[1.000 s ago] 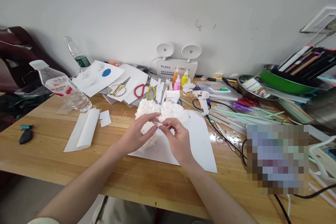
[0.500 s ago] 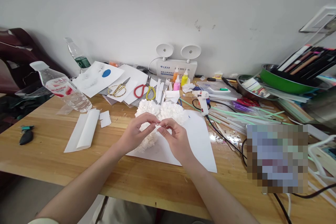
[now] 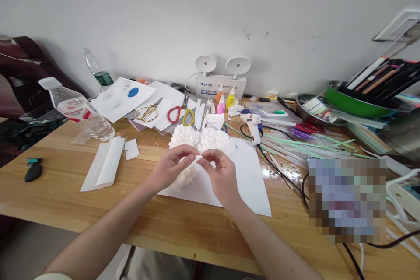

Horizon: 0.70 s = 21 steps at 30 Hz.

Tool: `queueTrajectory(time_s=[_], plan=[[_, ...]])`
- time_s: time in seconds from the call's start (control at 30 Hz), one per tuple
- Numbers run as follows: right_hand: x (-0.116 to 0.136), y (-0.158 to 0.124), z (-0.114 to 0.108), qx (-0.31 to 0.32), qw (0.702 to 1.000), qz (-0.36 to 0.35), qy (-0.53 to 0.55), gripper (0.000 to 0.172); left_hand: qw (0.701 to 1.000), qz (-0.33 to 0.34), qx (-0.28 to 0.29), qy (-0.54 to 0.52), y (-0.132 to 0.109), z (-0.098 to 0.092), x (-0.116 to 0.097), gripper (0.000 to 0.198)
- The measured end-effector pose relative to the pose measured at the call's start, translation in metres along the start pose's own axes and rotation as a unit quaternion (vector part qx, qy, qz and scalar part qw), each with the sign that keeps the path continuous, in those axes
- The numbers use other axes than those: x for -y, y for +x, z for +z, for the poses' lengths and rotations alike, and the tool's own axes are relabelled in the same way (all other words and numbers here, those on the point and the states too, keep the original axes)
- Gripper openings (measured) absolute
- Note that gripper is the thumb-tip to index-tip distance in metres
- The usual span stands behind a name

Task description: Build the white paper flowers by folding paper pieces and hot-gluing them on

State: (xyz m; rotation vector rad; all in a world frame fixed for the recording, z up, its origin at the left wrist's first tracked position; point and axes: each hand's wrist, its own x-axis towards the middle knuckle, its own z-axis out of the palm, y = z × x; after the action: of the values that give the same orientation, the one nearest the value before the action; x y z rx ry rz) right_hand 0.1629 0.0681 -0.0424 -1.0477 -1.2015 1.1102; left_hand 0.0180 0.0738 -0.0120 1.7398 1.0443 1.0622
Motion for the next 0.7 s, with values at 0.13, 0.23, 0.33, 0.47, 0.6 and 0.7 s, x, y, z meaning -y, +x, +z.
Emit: queueTrajectory(time_s=[0.13, 0.23, 0.33, 0.47, 0.6, 0.7], plan=[[0.0011, -0.0003, 0.0005, -0.021, 1.0, -0.004, 0.016, 0.015, 1.0, 0.014, 0.011, -0.018, -0.0005, -0.0008, -0.0026, 0.017], [0.002, -0.0012, 0.0003, -0.017, 1.0, -0.017, -0.008, 0.016, 0.999, 0.031, 0.01, -0.014, -0.0006, -0.0005, -0.0031, 0.017], [0.0023, -0.0018, -0.0001, -0.01, 0.999, -0.034, -0.036, 0.013, 0.999, 0.034, 0.004, 0.002, -0.0007, 0.0006, -0.0016, 0.018], [0.0025, -0.0012, -0.0001, -0.007, 0.999, -0.038, -0.031, 0.008, 0.999, 0.019, -0.023, -0.016, -0.0007, 0.0033, 0.0016, 0.024], [0.001, -0.0006, 0.0004, 0.022, 0.998, -0.012, 0.054, 0.007, 0.998, 0.008, -0.008, -0.056, -0.0003, 0.0069, 0.0039, 0.025], [-0.0006, -0.0011, 0.0004, 0.04, 0.991, 0.019, 0.129, 0.007, 0.996, -0.011, 0.008, -0.088, 0.0004, 0.0084, 0.0052, 0.018]])
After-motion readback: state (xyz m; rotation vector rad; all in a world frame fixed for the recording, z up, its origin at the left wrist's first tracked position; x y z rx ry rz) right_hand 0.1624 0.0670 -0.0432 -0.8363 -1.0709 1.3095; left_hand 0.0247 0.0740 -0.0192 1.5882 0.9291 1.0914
